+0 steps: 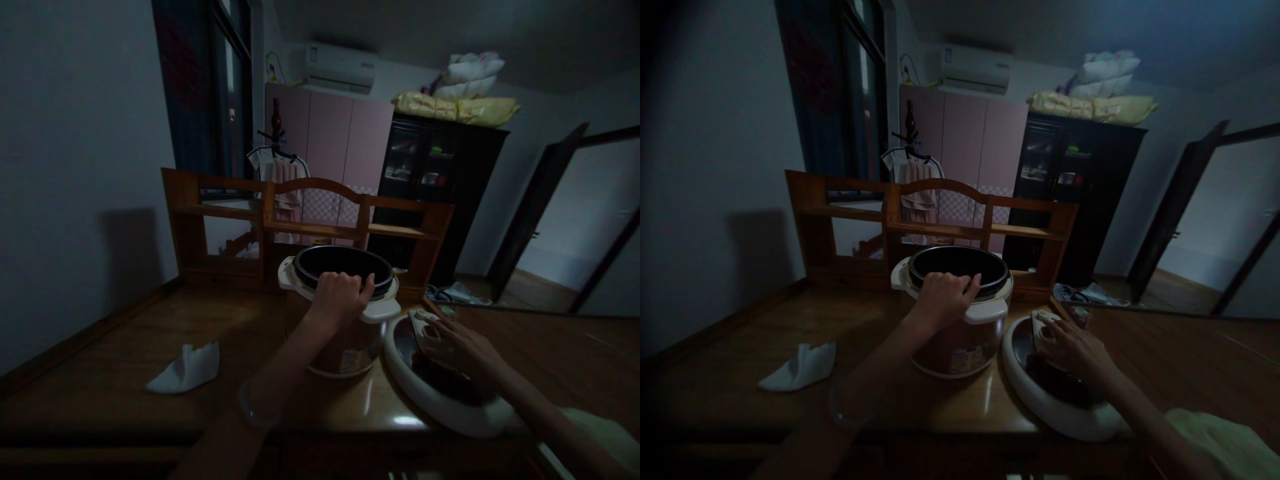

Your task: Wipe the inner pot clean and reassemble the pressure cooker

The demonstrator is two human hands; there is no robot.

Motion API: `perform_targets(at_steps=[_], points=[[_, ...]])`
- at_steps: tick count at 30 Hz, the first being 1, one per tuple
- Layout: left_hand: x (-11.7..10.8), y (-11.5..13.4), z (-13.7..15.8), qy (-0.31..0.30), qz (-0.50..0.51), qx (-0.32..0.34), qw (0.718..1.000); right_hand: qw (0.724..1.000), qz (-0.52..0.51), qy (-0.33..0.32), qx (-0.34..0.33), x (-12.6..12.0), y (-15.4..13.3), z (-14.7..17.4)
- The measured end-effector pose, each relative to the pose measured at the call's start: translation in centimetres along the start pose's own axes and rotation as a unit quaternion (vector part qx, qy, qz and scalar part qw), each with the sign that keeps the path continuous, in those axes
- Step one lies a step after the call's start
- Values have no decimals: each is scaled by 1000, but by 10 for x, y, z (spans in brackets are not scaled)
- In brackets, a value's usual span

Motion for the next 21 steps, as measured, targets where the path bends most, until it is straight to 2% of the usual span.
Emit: perform_targets(at_steps=[3, 10, 17, 21], points=[[0, 0, 0, 5, 4, -4, 1000, 998, 51, -26, -7, 14, -2, -8], [2, -2, -1, -11, 20, -10, 1000, 988, 112, -75, 69, 25, 11, -13], [3, -2, -1, -2, 13, -3, 1000, 987, 109, -91, 74, 15, 10, -18], [4, -2, -1, -1, 13, -2, 1000, 986, 77, -95, 116, -2, 22, -18]])
Point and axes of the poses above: each hand's wrist, its own z-axis away from the middle knuckle, its own x-axis out of the palm, y = z × x, the point moved 6 cm from there along -z, towards the middle knuckle, and after that the axes turned 9 degrees about z, right-handed, at the moved point
